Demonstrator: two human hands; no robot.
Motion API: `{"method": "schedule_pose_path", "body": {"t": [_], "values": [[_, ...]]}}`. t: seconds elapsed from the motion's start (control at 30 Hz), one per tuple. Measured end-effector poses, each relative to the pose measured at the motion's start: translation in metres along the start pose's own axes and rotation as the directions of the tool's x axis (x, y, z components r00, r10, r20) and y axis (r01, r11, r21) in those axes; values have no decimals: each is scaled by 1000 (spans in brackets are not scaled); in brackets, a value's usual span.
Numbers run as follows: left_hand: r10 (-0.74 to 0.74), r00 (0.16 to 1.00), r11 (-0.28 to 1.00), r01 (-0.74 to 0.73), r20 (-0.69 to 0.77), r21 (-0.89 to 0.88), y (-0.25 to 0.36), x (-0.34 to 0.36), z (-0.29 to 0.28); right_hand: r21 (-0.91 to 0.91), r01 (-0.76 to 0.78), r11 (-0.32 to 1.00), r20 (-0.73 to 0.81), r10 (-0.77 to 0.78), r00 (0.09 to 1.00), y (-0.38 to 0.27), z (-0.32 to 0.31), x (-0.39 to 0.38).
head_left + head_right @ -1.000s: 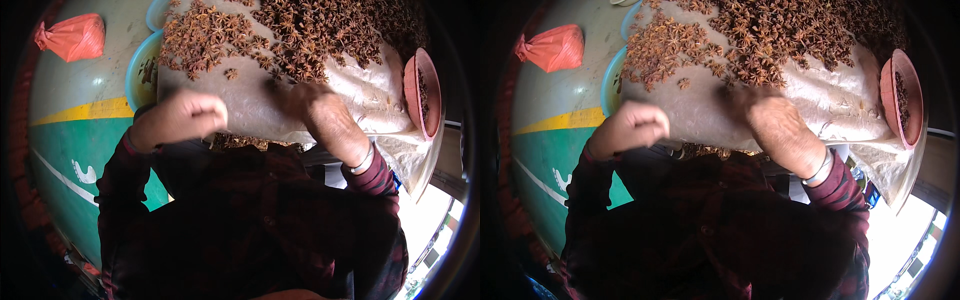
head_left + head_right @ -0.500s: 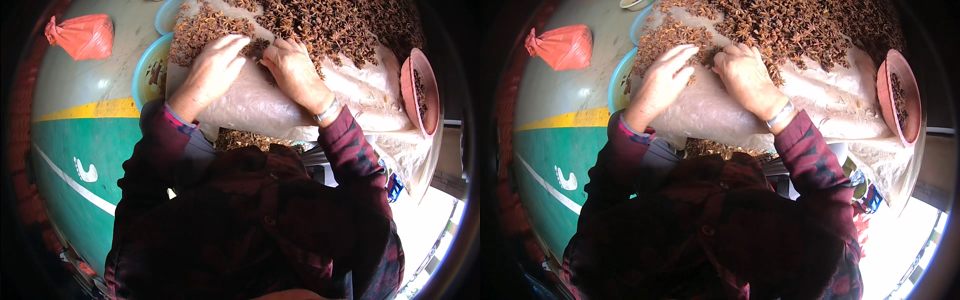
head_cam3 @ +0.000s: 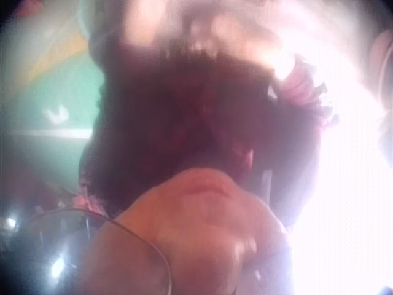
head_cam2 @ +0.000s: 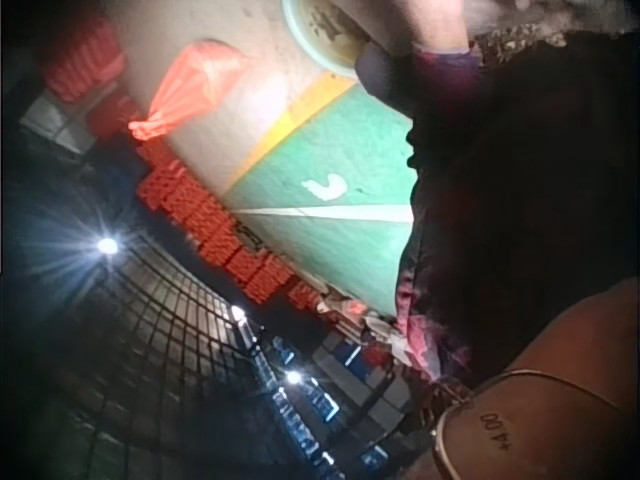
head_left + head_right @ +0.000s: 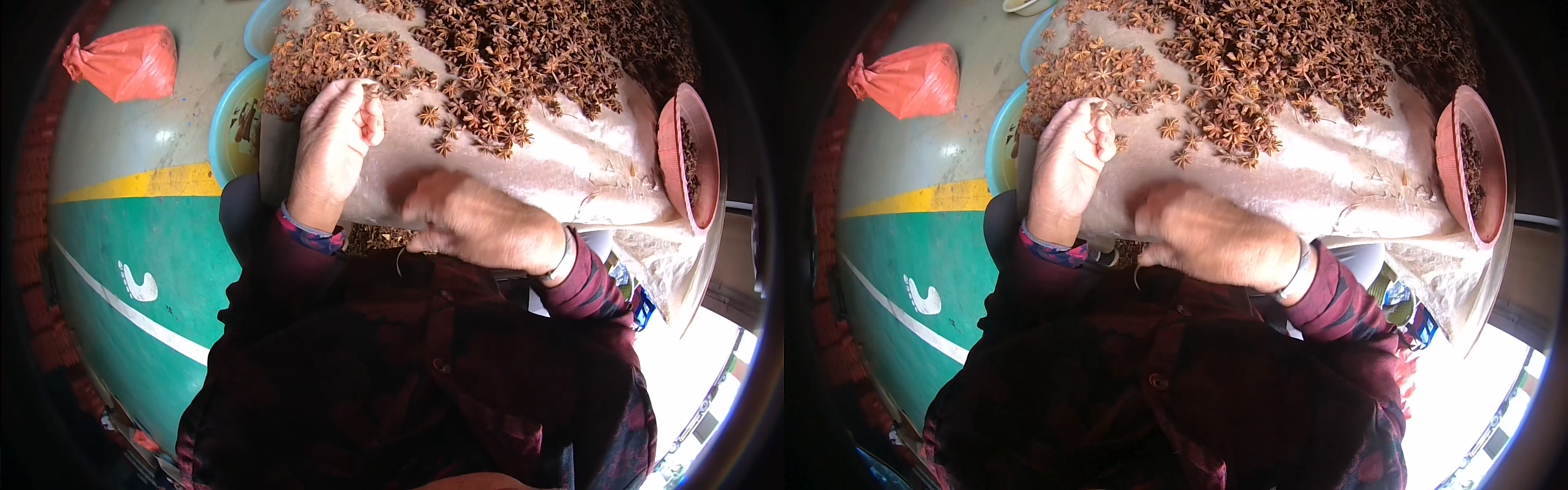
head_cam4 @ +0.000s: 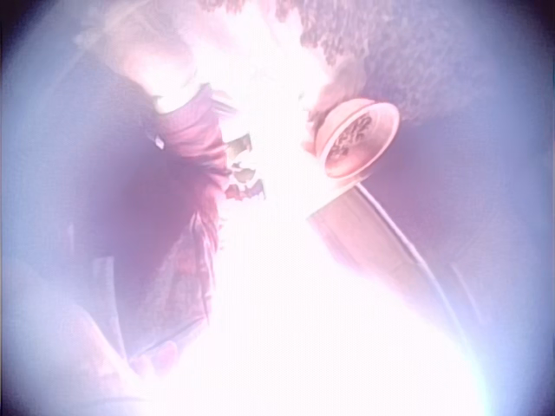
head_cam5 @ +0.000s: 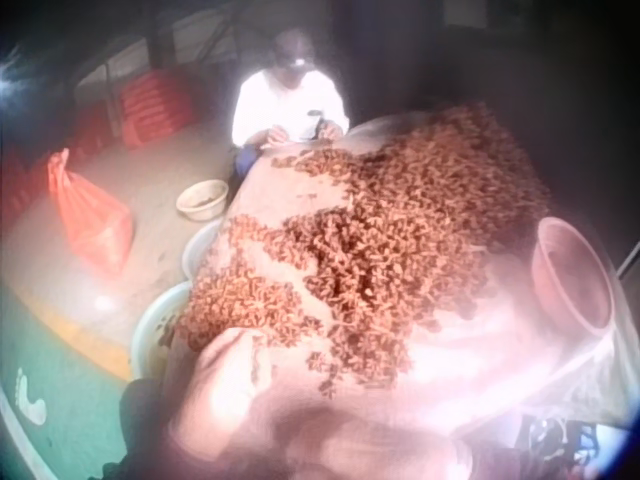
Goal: The person sits and sorts star anise by hand, picking individual pieces from a large pile on a white sheet and placing them into a blue bowl. The hands repeatedly reach into the pile, select items, and transfer them to the bowl.
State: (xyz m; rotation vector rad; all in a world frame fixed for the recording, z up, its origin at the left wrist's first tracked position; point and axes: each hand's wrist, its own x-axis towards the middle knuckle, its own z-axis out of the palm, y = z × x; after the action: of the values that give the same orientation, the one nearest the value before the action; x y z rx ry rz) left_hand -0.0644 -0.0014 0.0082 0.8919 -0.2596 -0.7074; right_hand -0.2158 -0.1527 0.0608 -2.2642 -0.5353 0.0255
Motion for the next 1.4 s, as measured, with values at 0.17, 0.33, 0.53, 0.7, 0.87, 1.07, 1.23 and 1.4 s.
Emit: {"method": "schedule_pose_path", "body": {"t": [0.17, 0.33, 0.53, 0.7, 0.87, 1.07, 1.23, 1.4], "values": [[-180, 983, 968, 182, 29, -175, 8, -1, -7, -663, -250, 706, -308, 47, 950, 44, -39, 35], [-204, 974, 972, 214, -101, 100, 1, -9, 0, -881, -186, 436, -131, 152, 980, 82, -41, 69], [-152, 988, 963, 155, -30, 219, -8, -16, 2, -694, -346, 632, -313, 169, 935, 84, -41, 48], [-143, 989, 926, 146, -34, 348, -15, -15, 10, -728, -302, 615, -380, 4, 925, 87, -36, 41], [-202, 973, 932, 226, -111, 284, -5, -1, 13, -778, -266, 569, -191, 190, 963, 87, -38, 54], [-97, 989, 954, 124, -111, 273, -5, -5, 11, -378, -242, 894, -369, 94, 925, 67, -37, 35], [-259, 958, 966, 260, 119, 9, -11, -8, 14, -55, -99, 994, -459, 63, 886, 50, -23, 23], [-245, 963, 961, 257, 113, -101, -18, -12, 16, 313, -89, 946, -533, 253, 807, 34, -7, 17]]}}
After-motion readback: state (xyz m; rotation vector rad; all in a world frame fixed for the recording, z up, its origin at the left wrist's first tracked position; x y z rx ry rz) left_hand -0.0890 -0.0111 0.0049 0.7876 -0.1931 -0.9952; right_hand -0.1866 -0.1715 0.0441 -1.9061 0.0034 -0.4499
